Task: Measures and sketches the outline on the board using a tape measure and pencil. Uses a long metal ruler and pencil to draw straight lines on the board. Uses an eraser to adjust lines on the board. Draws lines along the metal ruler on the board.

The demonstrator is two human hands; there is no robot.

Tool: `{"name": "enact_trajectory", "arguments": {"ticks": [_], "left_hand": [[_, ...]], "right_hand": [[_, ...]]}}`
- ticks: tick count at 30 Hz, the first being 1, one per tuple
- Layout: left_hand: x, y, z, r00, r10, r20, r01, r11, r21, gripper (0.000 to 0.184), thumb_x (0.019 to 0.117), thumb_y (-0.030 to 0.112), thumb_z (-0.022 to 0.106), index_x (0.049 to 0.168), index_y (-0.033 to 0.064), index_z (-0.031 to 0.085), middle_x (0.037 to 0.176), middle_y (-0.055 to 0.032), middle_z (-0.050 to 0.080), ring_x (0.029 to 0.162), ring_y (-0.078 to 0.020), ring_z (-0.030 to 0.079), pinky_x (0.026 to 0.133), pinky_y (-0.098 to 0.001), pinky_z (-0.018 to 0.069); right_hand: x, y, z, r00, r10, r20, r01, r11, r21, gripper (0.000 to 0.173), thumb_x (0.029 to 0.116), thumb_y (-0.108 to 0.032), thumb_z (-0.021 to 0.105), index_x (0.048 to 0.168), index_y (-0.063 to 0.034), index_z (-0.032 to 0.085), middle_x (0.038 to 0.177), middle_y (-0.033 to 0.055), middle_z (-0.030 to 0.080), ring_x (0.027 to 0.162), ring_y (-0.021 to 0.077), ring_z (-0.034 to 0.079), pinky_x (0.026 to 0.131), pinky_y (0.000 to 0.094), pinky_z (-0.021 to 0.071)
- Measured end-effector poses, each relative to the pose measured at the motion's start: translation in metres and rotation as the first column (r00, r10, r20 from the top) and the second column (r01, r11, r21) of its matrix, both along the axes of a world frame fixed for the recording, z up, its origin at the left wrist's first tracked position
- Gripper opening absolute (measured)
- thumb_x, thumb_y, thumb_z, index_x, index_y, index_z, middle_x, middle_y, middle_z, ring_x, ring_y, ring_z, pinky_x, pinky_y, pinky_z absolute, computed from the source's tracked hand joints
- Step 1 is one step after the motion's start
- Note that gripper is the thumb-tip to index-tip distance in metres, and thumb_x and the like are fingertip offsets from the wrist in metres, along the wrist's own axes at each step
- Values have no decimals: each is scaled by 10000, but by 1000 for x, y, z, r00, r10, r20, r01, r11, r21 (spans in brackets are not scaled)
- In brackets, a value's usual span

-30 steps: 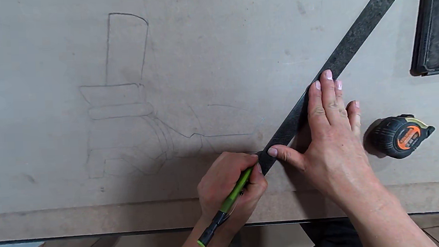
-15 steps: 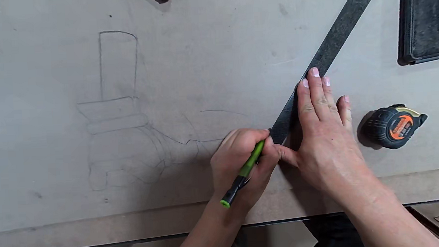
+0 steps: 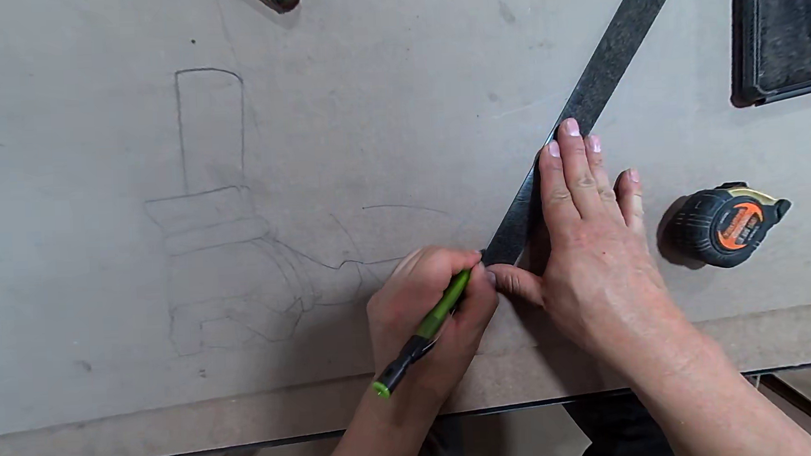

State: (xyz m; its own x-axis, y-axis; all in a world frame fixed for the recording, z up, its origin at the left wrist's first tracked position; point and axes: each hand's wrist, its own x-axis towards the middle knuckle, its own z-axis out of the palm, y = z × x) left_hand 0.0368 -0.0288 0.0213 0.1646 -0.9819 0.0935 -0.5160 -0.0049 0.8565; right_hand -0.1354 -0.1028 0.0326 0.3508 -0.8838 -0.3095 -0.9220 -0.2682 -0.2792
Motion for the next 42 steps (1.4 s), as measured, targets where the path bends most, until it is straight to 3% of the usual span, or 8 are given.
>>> {"name": "enact_trajectory", "arguments": {"ticks": [5,18,23,26,30,35,39,42], "left_hand": [[8,26,7,998,30,61,-33,998,61,120,898,126,675,972,64,747,858,32,692,712,-13,622,585,-162,523],[9,26,7,999,32,37,-34,998,61,104,897,117,677,964,67,738,869,31,699,703,-17,630,578,-167,537],[8,6,6,998,16,-53,-10,995,100,97,939,133,679,992,66,725,870,20,720,701,-37,655,585,-207,563],[24,6,12,987,63,-150,-55,997,57,162,1014,140,615,1092,24,698,906,-49,744,736,-147,714,640,-328,634],[55,76,12,981,-22,195,24,1000,-10,279,1080,233,497,1283,120,651,1107,-49,735,955,-175,728,806,-369,639],[62,169,2,848,-127,515,70,989,127,497,937,401,730,1378,220,593,1256,-74,647,1134,-192,637,939,-364,553],[83,189,5,774,-55,631,-36,991,130,406,952,279,697,1319,121,624,1120,-137,646,1020,-220,645,883,-350,560],[114,181,12,685,-73,725,-40,990,137,336,937,228,671,1235,74,691,1074,-156,704,959,-268,689,837,-404,587]], "right_hand": [[0,2,0,1000,20,-11,-20,1000,-4,1268,804,-844,562,1645,-15,99,1734,134,30,1599,321,36,1233,679,77],[0,0,-1,1000,4,2,-4,1000,3,1298,770,-867,569,1651,-37,99,1737,121,30,1601,303,38,1239,675,55],[2,0,2,1000,-8,4,8,1000,28,1290,774,-852,585,1655,-51,90,1738,110,16,1601,294,32,1240,670,47],[3,0,4,1000,-9,1,9,999,32,1293,774,-826,624,1653,-42,89,1737,122,24,1600,306,40,1238,675,57],[1,-5,6,1000,-15,16,14,999,32,1283,769,-817,643,1643,-23,140,1733,135,59,1596,321,81,1231,680,82],[8,-20,7,996,-73,45,71,996,44,1290,759,-780,695,1645,-29,134,1732,142,48,1596,334,64,1218,710,54],[21,-30,5,988,-146,54,144,989,28,1291,754,-771,709,1645,-31,140,1731,142,63,1596,339,58,1207,727,6],[28,-33,0,984,-168,56,169,986,0,1258,782,-824,619,1646,-42,147,1731,137,71,1595,341,58,1203,733,4]]}}
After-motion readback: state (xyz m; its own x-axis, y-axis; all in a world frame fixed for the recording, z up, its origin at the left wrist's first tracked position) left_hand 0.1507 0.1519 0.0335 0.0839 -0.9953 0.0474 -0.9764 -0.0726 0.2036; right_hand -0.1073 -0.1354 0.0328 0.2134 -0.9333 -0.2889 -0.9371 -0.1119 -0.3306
